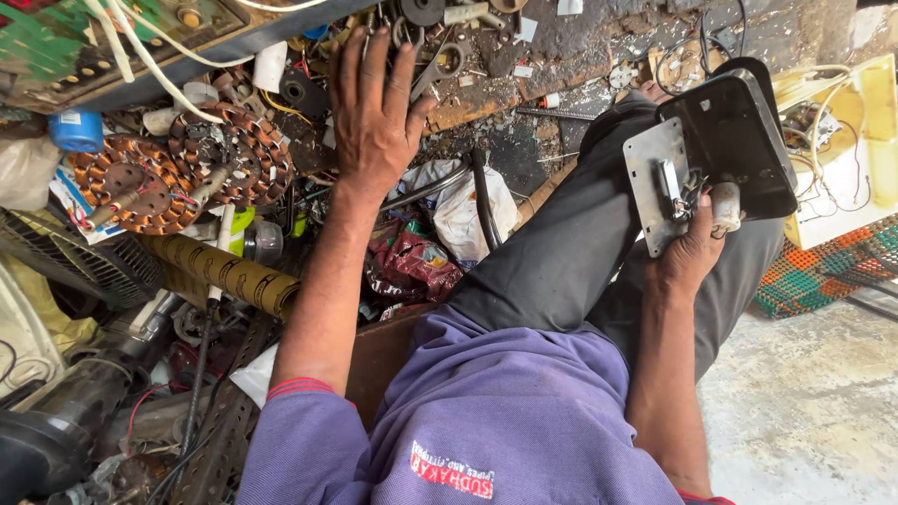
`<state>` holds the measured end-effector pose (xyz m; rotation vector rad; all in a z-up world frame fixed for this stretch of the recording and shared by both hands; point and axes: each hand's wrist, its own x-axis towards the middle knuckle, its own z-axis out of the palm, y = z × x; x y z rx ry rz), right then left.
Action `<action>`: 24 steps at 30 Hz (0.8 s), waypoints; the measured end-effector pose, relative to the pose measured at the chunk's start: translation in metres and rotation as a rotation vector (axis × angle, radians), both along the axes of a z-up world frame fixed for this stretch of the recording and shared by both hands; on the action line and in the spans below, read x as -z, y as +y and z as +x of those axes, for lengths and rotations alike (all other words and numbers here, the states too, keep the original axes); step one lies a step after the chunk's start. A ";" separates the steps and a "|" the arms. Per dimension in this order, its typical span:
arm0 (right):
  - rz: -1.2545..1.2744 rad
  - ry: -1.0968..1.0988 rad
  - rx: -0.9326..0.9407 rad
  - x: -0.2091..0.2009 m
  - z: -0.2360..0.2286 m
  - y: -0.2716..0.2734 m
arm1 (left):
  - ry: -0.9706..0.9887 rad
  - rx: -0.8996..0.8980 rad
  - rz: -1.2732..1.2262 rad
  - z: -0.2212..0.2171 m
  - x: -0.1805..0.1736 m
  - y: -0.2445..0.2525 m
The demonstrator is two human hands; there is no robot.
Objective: The person sits on the floor and works on an electronic device, manipulating wires and components inside a plastic housing. They handle a black metal casing and reach for tools or parts from a cluttered workbench.
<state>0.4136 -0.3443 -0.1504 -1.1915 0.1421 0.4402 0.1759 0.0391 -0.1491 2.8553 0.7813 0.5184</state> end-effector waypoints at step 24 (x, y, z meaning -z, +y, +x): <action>0.013 -0.014 0.001 -0.002 0.001 0.000 | -0.150 -0.153 0.068 -0.001 -0.007 0.015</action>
